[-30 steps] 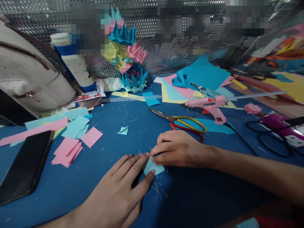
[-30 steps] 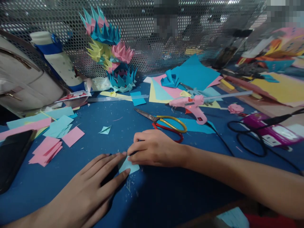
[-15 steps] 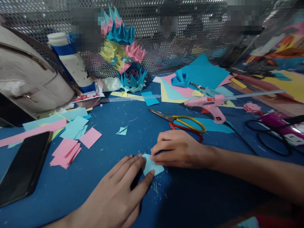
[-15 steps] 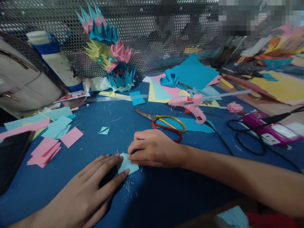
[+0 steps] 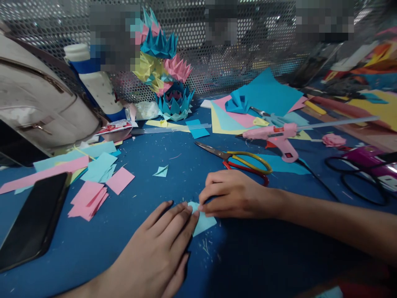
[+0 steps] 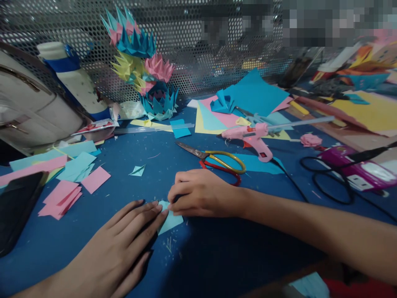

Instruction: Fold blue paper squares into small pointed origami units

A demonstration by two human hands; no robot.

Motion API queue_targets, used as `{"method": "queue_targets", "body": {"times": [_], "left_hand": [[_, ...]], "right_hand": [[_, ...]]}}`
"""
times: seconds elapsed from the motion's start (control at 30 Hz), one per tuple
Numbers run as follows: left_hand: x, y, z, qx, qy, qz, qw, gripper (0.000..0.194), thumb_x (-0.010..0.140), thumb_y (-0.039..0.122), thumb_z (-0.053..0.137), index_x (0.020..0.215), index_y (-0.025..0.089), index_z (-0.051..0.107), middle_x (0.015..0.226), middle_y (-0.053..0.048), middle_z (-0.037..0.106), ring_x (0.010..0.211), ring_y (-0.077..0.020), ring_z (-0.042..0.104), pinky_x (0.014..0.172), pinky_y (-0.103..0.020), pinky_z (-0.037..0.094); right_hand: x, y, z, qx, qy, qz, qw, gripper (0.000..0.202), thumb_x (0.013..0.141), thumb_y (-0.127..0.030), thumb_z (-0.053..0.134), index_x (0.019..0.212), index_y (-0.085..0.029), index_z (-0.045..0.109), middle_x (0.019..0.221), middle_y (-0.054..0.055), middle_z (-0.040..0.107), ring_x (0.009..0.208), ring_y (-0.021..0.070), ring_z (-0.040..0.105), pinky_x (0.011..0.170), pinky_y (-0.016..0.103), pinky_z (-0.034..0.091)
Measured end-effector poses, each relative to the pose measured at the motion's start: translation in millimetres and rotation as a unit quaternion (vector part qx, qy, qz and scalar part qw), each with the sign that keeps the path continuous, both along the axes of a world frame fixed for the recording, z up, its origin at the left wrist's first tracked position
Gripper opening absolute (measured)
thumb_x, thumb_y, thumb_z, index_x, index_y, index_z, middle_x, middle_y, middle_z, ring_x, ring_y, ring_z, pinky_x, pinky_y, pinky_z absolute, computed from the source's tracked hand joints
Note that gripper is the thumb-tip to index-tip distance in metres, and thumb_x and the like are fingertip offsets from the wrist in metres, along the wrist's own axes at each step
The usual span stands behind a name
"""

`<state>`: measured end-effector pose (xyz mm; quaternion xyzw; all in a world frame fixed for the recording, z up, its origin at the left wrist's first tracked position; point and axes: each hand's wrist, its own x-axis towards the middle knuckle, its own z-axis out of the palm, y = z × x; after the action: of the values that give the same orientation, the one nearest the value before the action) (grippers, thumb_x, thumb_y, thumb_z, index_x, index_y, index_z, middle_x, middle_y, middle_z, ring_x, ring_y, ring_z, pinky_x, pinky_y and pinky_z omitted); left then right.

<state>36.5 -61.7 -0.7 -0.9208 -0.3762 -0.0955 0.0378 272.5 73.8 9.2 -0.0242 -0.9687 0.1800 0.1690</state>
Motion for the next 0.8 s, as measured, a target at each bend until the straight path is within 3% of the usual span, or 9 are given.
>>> {"method": "queue_targets", "body": {"times": [0.27, 0.8], "left_hand": [[-1.0, -0.4, -4.9, -0.007, -0.008, 0.002, 1.0, 0.052, 0.105, 0.032, 0.029, 0.151, 0.014, 0.041, 0.144, -0.009, 0.055, 0.135, -0.024, 0.045, 0.118, -0.045, 0.028], [0.4, 0.1, -1.7, -0.015, -0.012, 0.002, 1.0, 0.051, 0.102, 0.03, 0.033, 0.148, 0.011, 0.044, 0.142, -0.01, 0.057, 0.132, -0.0252, 0.049, 0.117, -0.045, 0.031]], "right_hand": [[2.4, 4.0, -5.2, 0.038, 0.008, 0.009, 0.999, 0.021, 0.103, -0.029, 0.052, 0.108, -0.019, 0.07, 0.104, 0.002, 0.072, 0.089, 0.0144, 0.056, 0.075, 0.03, 0.042], [-0.2, 2.8, -6.2, 0.082, 0.0, -0.024, 0.996, 0.017, 0.101, -0.028, 0.056, 0.104, -0.021, 0.071, 0.106, 0.0, 0.071, 0.082, 0.0135, 0.051, 0.072, 0.03, 0.038]]}}
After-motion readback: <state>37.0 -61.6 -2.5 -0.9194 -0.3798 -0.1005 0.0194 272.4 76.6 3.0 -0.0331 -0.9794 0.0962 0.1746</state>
